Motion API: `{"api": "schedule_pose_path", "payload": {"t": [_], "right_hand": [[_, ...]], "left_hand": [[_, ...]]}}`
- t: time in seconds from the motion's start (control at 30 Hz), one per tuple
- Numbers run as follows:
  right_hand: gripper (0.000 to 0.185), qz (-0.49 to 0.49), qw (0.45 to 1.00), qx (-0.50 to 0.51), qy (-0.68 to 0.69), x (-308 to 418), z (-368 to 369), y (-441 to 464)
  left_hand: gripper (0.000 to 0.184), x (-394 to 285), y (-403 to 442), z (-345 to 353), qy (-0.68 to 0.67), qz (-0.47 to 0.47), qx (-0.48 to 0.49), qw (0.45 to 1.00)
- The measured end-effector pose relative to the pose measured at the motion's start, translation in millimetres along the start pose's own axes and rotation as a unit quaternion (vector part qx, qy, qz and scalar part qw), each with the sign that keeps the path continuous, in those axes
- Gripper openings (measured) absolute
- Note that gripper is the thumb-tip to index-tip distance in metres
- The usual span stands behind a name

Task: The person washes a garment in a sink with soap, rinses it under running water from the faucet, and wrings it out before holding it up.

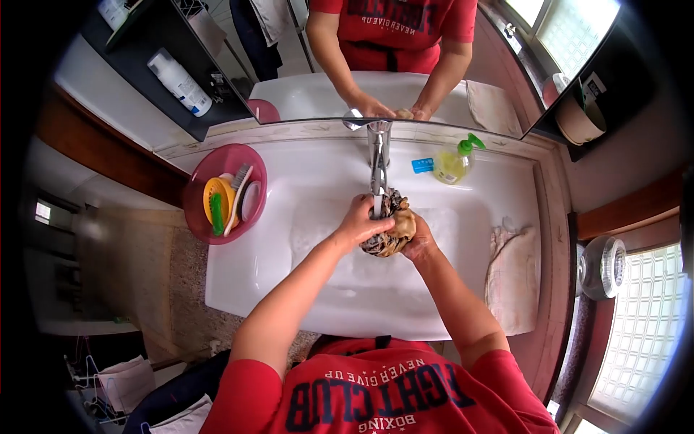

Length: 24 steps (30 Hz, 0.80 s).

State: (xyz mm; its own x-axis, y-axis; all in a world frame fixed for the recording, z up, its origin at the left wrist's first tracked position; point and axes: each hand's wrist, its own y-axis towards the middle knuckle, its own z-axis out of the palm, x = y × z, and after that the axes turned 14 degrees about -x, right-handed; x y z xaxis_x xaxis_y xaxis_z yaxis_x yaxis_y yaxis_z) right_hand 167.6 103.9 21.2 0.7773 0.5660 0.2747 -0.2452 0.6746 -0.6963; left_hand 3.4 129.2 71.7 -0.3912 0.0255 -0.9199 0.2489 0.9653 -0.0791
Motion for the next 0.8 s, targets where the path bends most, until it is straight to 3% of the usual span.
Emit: {"api": "schedule_pose_path", "payload": {"t": [0.03,0.17,0.27,0.33,0.37,0.4,0.47,0.5,0.53,0.6,0.67,0.73,0.8], "right_hand": [[0.033,0.0,1.0,0.013,-0.01,-6.0,-1.2,13.8],[0.028,-0.052,0.997,0.044,-0.037,-20.6,28.6,24.1],[0.03,-0.132,0.986,0.08,-0.059,-30.1,45.3,21.2],[0.033,-0.262,0.949,-0.061,-0.165,-36.4,59.0,19.1],[0.035,-0.325,0.903,-0.096,-0.265,-36.3,55.9,24.1],[0.035,-0.397,0.845,-0.15,-0.327,-41.9,55.8,25.3],[0.038,-0.424,0.806,-0.19,-0.367,-50.2,69.1,6.9],[0.035,-0.43,0.83,-0.11,-0.338,-52.9,66.9,4.3],[0.035,-0.431,0.829,-0.113,-0.337,-48.6,69.8,-1.9],[0.036,-0.287,0.908,-0.021,-0.305,-33.0,76.7,-26.8],[0.031,-0.202,0.965,0.021,-0.166,-13.2,73.2,-32.2],[0.025,-0.192,0.965,-0.086,-0.159,-5.2,61.1,-25.3],[0.024,-0.173,0.969,-0.124,-0.123,-8.4,31.3,16.4]], "left_hand": [[0.067,25.3,-5.2,1.5,0.016,0.017,-0.054,0.998],[0.067,31.7,-30.3,-19.4,0.103,0.086,-0.099,0.986],[0.068,35.4,-41.4,-27.8,0.016,0.118,-0.134,0.984],[0.072,39.3,-47.1,-33.2,0.031,0.117,-0.138,0.983],[0.075,38.0,-51.2,-33.4,-0.212,-0.027,-0.067,0.975],[0.078,36.8,-53.8,-33.8,-0.436,-0.167,0.01,0.884],[0.074,34.1,-54.7,-26.7,-0.428,-0.164,0.016,0.889],[0.071,46.2,-51.4,-15.8,-0.439,-0.171,-0.025,0.882],[0.067,55.0,-48.0,-6.4,-0.449,-0.178,-0.064,0.874],[0.058,57.8,-47.5,1.3,-0.467,-0.178,-0.09,0.861],[0.051,51.1,-46.2,-3.0,-0.523,-0.217,-0.156,0.809],[0.047,43.9,-51.0,-13.4,-0.545,-0.238,-0.15,0.79],[0.045,37.4,-60.1,-24.3,-0.547,-0.229,-0.15,0.791]]}}
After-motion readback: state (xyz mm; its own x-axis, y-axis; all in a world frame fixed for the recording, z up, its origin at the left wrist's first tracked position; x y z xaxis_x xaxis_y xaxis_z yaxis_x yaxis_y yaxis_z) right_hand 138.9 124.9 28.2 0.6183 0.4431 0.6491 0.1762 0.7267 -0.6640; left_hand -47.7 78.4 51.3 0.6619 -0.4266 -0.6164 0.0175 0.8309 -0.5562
